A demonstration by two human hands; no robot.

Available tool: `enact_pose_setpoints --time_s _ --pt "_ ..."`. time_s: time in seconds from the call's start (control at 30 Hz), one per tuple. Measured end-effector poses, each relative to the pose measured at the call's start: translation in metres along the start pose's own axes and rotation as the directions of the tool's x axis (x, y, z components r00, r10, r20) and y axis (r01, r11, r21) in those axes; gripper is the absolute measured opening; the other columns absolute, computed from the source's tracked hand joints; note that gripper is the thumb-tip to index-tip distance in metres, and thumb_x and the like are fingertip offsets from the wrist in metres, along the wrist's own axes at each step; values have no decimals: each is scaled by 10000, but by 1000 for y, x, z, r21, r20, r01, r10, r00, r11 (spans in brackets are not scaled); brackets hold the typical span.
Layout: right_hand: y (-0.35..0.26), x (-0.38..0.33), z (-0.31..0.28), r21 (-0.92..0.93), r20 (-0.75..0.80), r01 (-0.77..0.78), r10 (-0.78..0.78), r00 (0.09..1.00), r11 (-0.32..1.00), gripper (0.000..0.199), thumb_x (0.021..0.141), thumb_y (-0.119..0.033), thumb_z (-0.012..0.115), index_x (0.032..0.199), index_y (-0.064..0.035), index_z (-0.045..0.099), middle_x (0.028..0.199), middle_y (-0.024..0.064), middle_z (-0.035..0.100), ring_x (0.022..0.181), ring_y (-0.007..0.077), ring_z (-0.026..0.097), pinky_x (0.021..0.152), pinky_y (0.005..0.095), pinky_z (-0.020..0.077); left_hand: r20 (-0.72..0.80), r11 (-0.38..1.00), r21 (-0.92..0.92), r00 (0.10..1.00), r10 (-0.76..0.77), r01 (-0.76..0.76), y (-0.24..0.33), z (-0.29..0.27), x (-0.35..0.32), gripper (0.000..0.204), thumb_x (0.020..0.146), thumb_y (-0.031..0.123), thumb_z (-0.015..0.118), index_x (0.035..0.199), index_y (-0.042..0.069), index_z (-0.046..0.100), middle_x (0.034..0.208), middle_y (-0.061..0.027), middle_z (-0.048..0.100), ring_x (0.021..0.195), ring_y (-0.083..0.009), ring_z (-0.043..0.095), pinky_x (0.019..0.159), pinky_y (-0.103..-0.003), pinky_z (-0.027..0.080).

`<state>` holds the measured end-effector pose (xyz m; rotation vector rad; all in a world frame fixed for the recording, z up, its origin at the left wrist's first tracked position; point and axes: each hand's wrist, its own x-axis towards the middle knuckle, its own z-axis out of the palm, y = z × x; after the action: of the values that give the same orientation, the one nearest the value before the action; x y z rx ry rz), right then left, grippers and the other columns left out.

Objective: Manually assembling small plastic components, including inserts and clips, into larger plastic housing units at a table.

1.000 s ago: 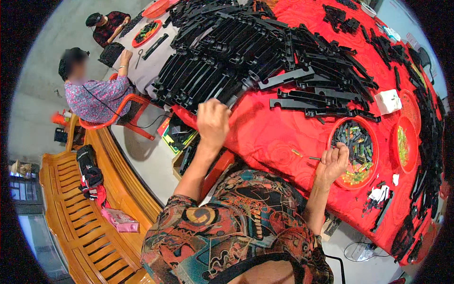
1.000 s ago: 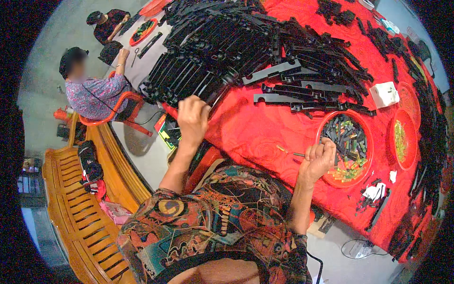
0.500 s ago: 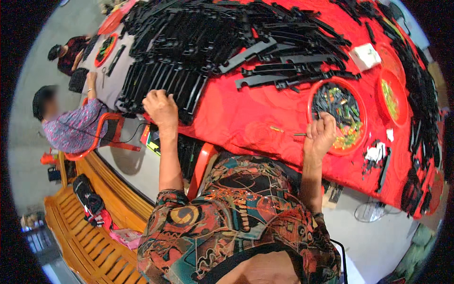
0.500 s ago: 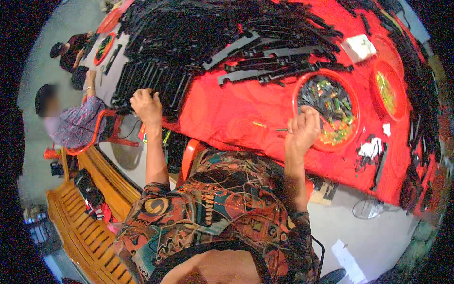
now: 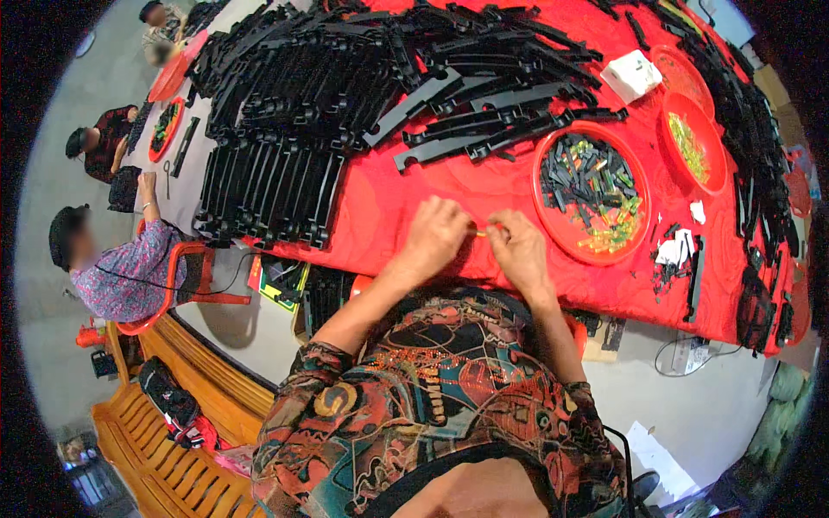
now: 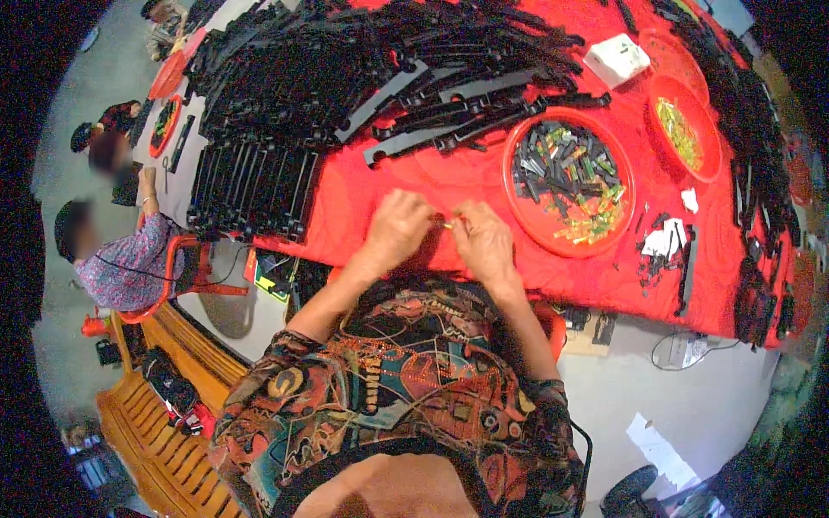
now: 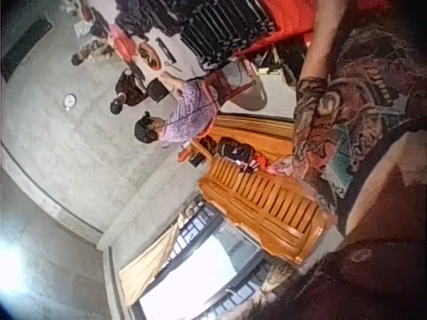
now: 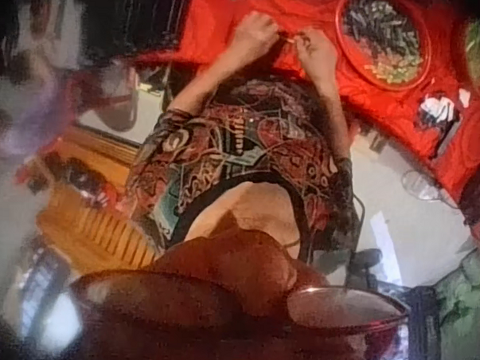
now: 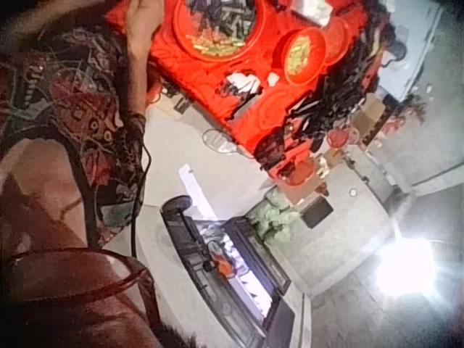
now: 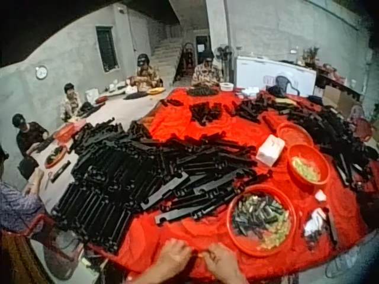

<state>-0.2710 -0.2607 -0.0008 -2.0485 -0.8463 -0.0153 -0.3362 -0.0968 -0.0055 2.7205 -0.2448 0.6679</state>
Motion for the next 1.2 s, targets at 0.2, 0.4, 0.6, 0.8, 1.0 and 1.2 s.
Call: enact_pose_setpoints --time_s 0.2,0.4,0.6,0.8,1.0,1.2 --pt "1 -12 15 -209 155 -103 137 978 973 157 792 -123 542 923 -53 489 872 218 503 708 434 543 587 517 426 117 999 -51 993 -7 13 9 23 -6 103 686 84 542 780 46 530 785 -102 468 787 -277 459 654 -381 377" --pt "0 -8 11 -150 173 -127 153 973 981 139 785 -106 555 888 -42 488 872 216 509 734 437 538 607 507 422 77 995 -91 997 -18 25 7 20 -5 104 680 80 560 764 48 507 763 -97 461 762 -275 459 633 -388 367" --pt "3 -4 -1 119 130 -270 254 958 955 137 773 -104 591 778 3 507 664 152 539 598 270 551 538 370 426 22 967 -255 1000 2 4 2 21 4 107 715 100 598 759 44 518 758 -93 487 753 -276 480 641 -384 384" --pt "7 -5 -9 192 18 -354 357 934 915 112 764 -79 595 794 4 527 670 101 545 620 185 524 568 328 427 -119 994 -104 993 3 -15 -15 12 22 149 700 101 632 825 48 569 792 -84 523 761 -260 495 656 -365 392" --pt "11 -11 -13 4 -52 -269 269 962 963 108 760 -59 578 822 -4 509 708 151 542 671 292 548 609 392 434 -174 976 215 985 12 26 -58 -3 68 221 668 97 677 846 53 553 856 -84 508 805 -260 481 695 -367 396" --pt "14 -15 -14 -14 -86 -244 242 966 970 91 768 -48 561 829 -5 509 762 167 548 711 328 558 632 420 434 -37 949 277 989 -144 149 -70 6 68 331 646 142 714 919 61 545 970 -112 471 884 -281 461 728 -390 390"
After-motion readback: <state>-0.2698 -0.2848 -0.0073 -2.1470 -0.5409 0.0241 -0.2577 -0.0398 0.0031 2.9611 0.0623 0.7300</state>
